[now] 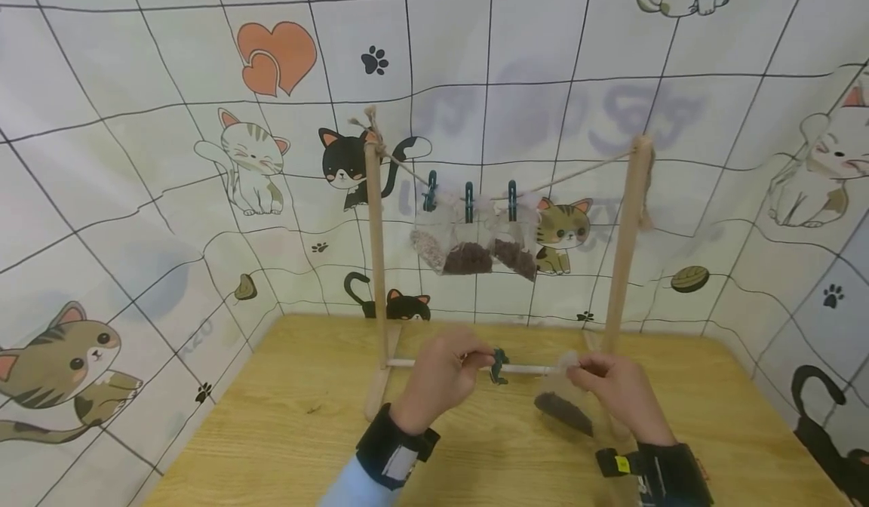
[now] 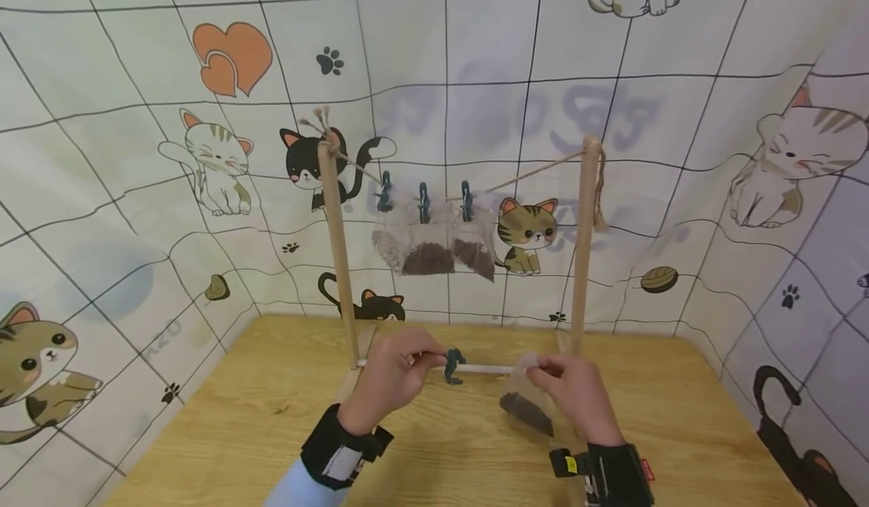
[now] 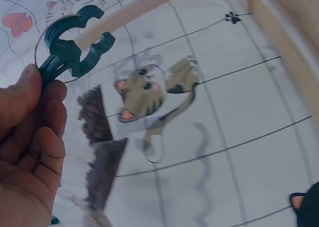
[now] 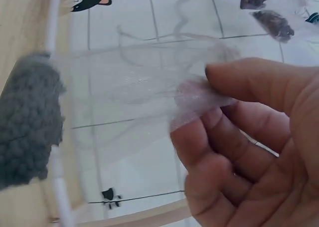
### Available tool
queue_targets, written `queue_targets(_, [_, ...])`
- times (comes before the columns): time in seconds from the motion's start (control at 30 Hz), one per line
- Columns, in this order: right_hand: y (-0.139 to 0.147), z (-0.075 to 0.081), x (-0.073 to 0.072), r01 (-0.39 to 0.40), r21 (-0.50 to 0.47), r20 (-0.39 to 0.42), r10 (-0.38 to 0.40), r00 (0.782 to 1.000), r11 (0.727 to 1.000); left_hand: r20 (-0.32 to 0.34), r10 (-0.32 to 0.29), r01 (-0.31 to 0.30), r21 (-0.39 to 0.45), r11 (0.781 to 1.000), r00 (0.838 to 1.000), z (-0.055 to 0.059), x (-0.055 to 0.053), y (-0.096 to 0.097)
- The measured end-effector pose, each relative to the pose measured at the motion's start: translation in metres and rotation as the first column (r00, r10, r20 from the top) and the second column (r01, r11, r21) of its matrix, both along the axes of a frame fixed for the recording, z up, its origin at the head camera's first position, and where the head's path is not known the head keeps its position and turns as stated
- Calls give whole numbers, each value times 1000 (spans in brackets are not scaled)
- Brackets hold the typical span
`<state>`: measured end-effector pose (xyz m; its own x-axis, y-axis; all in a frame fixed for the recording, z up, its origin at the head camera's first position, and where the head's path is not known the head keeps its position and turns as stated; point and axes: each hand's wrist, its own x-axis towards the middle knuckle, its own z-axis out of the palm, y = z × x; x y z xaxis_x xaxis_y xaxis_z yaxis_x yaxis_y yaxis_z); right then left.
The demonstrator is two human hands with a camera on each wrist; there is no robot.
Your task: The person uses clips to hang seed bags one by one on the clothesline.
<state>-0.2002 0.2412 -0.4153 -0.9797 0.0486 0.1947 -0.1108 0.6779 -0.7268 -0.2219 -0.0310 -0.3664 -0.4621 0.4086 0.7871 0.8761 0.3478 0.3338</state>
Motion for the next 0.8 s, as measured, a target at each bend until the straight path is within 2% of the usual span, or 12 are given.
queue_targets(0.13, [1,18,-4,20,42,-134,-14,991,999,-65,-31,30,-12,999,997,31,-5,13])
queue_targets(0.2, [1,28,-5,32,56,-176,-22,984,998,-93,-45,44,-14,999,995,46,-7,20])
queue_targets(0.4, [2,55,-13,75,45,-312,-57,949,996,-184,-54,54,-4,999,981,86,-17,37])
queue_targets(0.6, [6,82,-20,63,1,-383,-57,922,998,-221,-31,31,-2,1000,975,125,-26,49])
queue_targets(0.8, [7,107,-23,53,-13,-410,-54,910,999,-212,22,-29,-28,999,977,157,-35,63])
